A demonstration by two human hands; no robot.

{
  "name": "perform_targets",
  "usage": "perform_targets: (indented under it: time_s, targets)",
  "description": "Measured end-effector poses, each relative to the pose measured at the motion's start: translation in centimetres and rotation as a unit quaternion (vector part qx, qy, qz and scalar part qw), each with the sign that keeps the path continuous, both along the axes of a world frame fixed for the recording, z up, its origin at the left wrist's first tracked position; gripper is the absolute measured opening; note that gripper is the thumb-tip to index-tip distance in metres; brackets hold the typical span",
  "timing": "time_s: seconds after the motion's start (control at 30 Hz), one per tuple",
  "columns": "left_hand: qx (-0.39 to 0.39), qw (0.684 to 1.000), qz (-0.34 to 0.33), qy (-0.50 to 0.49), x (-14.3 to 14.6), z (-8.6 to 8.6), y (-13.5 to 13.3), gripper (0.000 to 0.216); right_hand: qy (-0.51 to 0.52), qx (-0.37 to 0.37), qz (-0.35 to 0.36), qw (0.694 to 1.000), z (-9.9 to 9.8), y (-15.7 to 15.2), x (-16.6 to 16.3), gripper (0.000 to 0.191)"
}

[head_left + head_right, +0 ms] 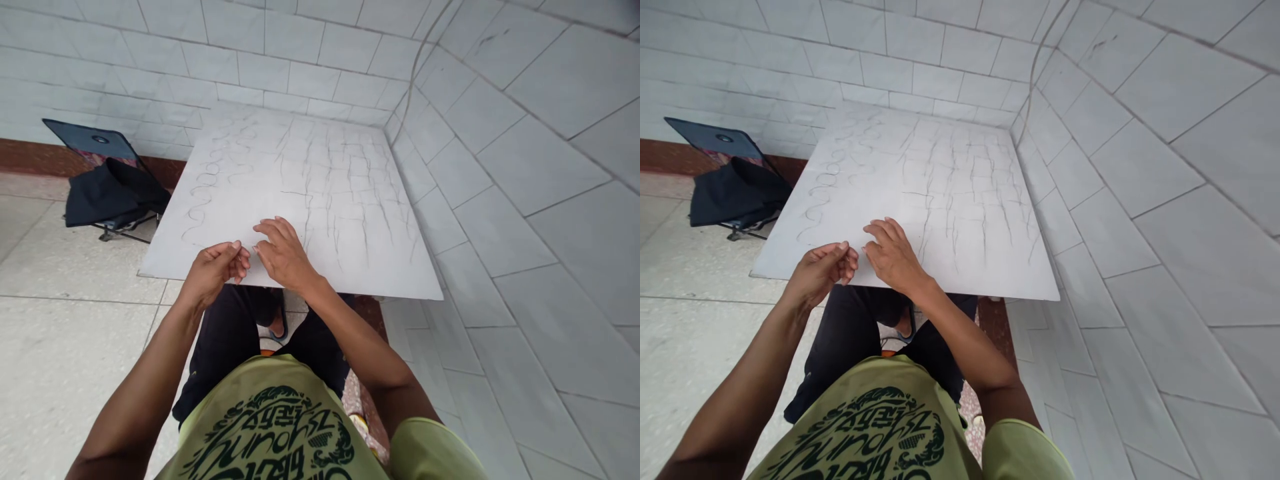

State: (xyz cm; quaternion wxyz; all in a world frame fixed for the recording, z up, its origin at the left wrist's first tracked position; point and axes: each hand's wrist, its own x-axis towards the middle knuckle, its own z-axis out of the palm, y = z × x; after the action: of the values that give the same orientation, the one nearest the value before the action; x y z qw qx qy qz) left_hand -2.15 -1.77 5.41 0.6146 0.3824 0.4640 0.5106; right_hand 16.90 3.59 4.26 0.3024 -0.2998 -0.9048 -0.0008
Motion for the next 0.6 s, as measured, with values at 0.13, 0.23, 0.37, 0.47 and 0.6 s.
perform_targets:
  time_s: [0.13, 0.23, 0.37, 0.47, 0.6]
  targets:
    - [-0.055, 0.995, -0.053, -0.058, -0.6, 0.0, 0.0, 0.035, 0.008, -0.023, 0.004, 1.000, 0.2, -0.6, 0.2, 0.032]
    - [-0.078, 0.990, -0.074, -0.093, -0.7, 0.0, -0.1, 0.030, 0.014, -0.029, -0.001, 0.999, 0.4, -1.0, 0.3, 0.032]
    - [-0.080, 0.983, -0.094, -0.133, -0.2, 0.0, -0.5, 0.028, 0.029, -0.039, -0.013, 0.999, 0.6, -1.3, 0.2, 0.032]
    - [-0.088, 0.978, -0.106, -0.158, 0.3, 0.1, -0.8, 0.027, 0.047, -0.033, -0.022, 0.998, 0.5, -1.5, 0.1, 0.031]
    - [-0.109, 0.971, -0.118, -0.175, 0.9, -0.1, -1.2, 0.027, 0.066, -0.038, -0.025, 0.997, 0.3, -1.7, 0.0, 0.028]
